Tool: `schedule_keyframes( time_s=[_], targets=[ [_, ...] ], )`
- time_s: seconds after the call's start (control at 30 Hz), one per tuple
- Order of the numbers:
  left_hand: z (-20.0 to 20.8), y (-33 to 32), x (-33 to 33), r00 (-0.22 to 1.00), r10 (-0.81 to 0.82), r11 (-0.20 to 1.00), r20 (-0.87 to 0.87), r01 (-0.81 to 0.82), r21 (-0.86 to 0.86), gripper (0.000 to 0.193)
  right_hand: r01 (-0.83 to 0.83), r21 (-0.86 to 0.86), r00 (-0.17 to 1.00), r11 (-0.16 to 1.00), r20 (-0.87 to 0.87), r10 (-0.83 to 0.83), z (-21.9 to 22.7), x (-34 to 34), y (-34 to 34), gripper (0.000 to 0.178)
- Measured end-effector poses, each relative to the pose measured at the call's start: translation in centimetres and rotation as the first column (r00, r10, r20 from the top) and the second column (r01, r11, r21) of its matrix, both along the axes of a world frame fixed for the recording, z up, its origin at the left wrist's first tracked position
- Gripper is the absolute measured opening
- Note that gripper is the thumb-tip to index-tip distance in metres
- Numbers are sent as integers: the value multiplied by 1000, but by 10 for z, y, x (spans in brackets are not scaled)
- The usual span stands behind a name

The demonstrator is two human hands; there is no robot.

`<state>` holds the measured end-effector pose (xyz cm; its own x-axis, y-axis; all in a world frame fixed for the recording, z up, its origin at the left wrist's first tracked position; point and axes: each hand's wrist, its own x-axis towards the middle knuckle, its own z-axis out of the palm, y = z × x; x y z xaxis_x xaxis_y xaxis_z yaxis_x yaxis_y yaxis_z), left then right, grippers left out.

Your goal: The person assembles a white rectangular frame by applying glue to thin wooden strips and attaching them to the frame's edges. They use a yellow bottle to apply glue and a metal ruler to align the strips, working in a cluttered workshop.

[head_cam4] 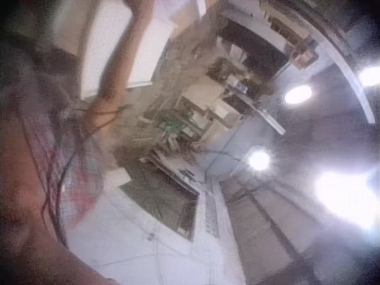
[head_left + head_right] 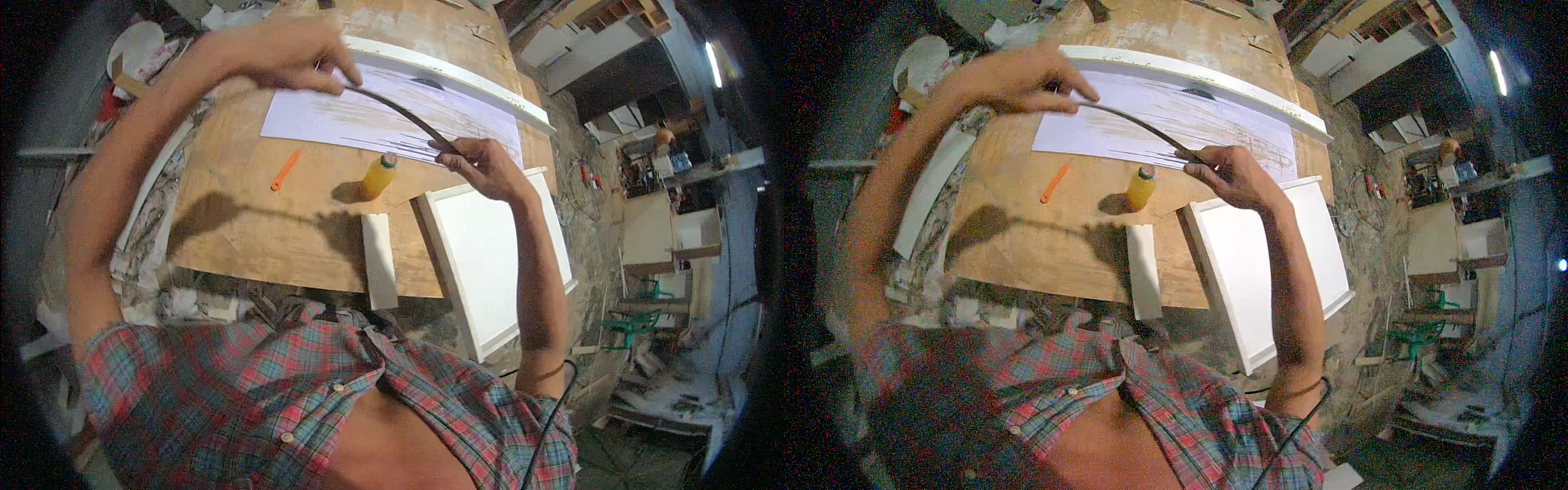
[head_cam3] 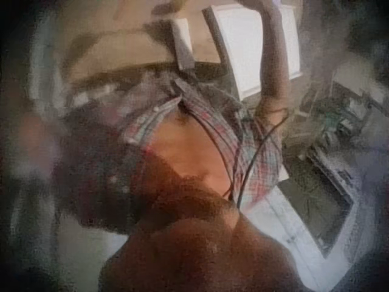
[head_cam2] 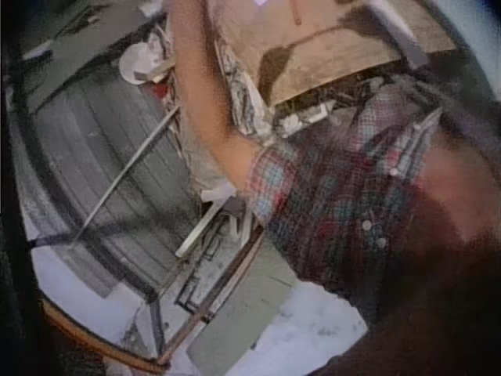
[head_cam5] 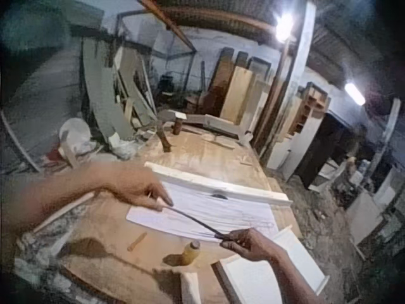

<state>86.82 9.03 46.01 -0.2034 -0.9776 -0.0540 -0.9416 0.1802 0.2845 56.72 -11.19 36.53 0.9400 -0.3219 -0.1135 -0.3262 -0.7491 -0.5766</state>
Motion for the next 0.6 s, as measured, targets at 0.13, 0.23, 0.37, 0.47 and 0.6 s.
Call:
schedule_keyframes(
  time_s=[0.13,0.23,0.37,0.47,0.6],
  targets=[
    [40,-69,-25,966,-101,986,237,65,155,25,-45,331,964,943,262,-46,-25,-25,-3,48],
    [58,-106,-49,800,-216,976,560,183,116,21,-46,580,898,814,382,-221,-58,-21,-11,54],
    [64,-160,-118,708,-5,1000,706,1,6,19,-98,754,887,650,363,-287,-94,-36,-40,51],
    [54,-173,-137,844,5,948,537,166,-271,21,-131,882,862,454,328,-387,-123,-28,-60,46],
    [-38,-159,-163,954,-55,733,-295,-163,-661,28,-133,972,769,195,225,-598,-155,-42,-87,47]
  ],
)
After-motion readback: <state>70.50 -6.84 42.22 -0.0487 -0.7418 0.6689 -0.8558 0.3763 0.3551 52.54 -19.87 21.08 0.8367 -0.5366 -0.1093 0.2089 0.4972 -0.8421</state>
